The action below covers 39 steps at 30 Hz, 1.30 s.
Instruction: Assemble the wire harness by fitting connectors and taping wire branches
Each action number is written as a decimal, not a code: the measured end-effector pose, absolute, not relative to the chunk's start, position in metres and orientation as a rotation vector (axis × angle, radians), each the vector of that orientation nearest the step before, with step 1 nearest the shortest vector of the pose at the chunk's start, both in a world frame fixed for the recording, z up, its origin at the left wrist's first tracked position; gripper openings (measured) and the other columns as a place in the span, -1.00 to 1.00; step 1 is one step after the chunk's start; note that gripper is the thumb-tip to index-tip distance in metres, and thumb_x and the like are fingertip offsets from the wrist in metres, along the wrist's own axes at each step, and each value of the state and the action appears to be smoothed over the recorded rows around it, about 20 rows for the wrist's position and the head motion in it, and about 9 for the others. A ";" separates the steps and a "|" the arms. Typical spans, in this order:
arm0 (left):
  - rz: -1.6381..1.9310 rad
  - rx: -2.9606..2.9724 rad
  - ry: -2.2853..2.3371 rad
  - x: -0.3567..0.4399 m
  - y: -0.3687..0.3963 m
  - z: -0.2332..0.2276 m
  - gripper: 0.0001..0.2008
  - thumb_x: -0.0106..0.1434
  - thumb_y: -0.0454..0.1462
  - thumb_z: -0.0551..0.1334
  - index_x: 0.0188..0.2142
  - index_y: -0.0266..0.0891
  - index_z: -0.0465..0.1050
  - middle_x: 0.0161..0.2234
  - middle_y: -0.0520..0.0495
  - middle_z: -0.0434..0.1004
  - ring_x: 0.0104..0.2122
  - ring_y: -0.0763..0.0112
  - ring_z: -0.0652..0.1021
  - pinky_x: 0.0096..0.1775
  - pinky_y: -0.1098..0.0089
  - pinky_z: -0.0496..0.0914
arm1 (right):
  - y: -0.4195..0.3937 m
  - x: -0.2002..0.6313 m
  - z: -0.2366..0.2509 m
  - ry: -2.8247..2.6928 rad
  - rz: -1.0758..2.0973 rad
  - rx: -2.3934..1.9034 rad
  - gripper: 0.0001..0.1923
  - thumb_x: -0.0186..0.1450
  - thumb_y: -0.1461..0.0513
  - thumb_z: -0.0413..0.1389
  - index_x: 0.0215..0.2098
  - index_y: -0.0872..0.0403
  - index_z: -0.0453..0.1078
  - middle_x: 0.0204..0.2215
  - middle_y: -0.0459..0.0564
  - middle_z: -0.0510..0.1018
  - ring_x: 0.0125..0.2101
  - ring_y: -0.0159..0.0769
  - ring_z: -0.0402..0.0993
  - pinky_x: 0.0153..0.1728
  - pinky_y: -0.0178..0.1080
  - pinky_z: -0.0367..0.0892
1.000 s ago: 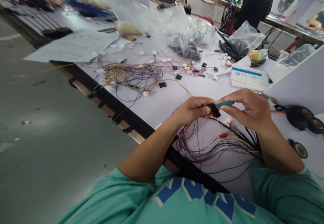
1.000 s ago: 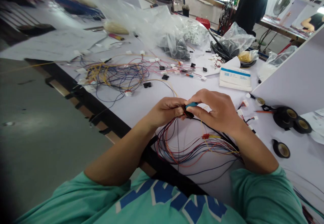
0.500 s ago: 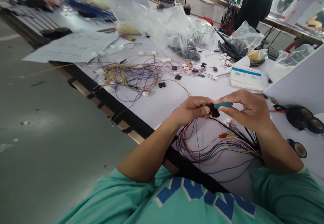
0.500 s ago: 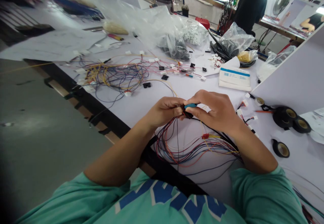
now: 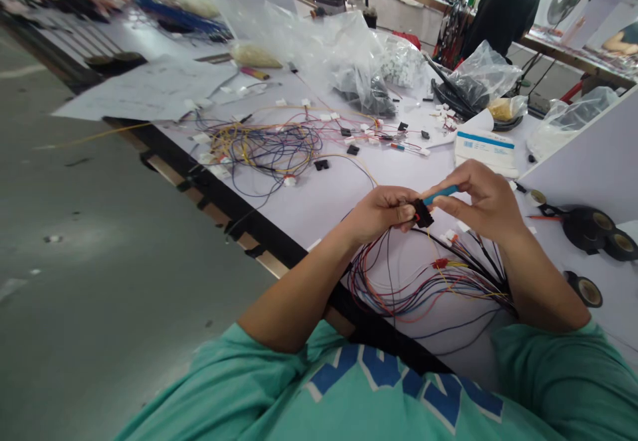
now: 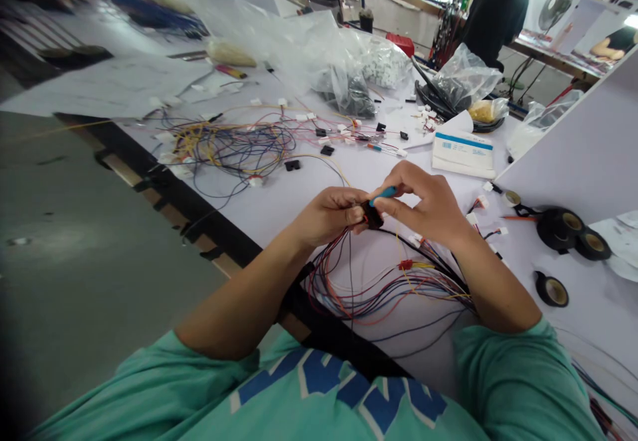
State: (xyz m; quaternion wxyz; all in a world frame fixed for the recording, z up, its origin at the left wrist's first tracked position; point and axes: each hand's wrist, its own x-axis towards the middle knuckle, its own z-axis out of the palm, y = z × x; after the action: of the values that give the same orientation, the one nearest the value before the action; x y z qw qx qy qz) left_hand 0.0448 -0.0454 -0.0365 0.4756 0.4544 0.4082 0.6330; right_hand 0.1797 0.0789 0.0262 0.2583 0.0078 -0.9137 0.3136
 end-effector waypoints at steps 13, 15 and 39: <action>1.129 1.231 1.277 0.042 -0.043 -0.034 -0.64 0.18 -0.03 0.13 -0.47 -0.32 0.33 -0.66 0.14 0.19 -0.63 0.63 0.20 -0.53 0.52 0.11 | 0.090 0.178 0.035 -3.196 0.229 0.066 -0.76 0.30 0.24 -0.04 -0.37 0.13 0.45 -0.50 -0.04 0.47 -0.47 -0.40 0.34 -0.44 -0.35 0.11; 1.123 1.236 1.287 0.044 -0.043 -0.034 -0.62 0.19 -0.01 0.11 -0.48 -0.31 0.31 -0.66 0.14 0.17 -0.64 0.63 0.19 -0.54 0.52 0.10 | 0.087 0.179 0.032 -3.242 0.127 0.044 -0.74 0.32 0.24 -0.06 -0.41 0.14 0.43 -0.53 -0.02 0.43 -0.48 -0.39 0.30 -0.45 -0.34 0.07; 1.204 1.184 1.332 0.058 -0.043 -0.043 -0.70 0.12 -0.11 0.16 -0.50 -0.34 0.37 -0.72 0.12 0.18 -0.70 0.64 0.20 -0.63 0.55 0.09 | 0.077 0.189 0.010 -3.184 0.133 -0.027 -0.78 0.29 0.28 -0.06 -0.48 0.12 0.33 -0.55 -0.03 0.40 -0.52 -0.39 0.23 -0.47 -0.32 0.04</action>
State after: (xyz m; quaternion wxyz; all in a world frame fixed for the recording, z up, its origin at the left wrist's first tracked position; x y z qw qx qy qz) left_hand 0.0576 -0.0435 -0.0427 0.4751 0.4844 0.5450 0.4925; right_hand 0.1888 0.0767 0.0101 -0.0226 -0.0085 -0.9988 0.0418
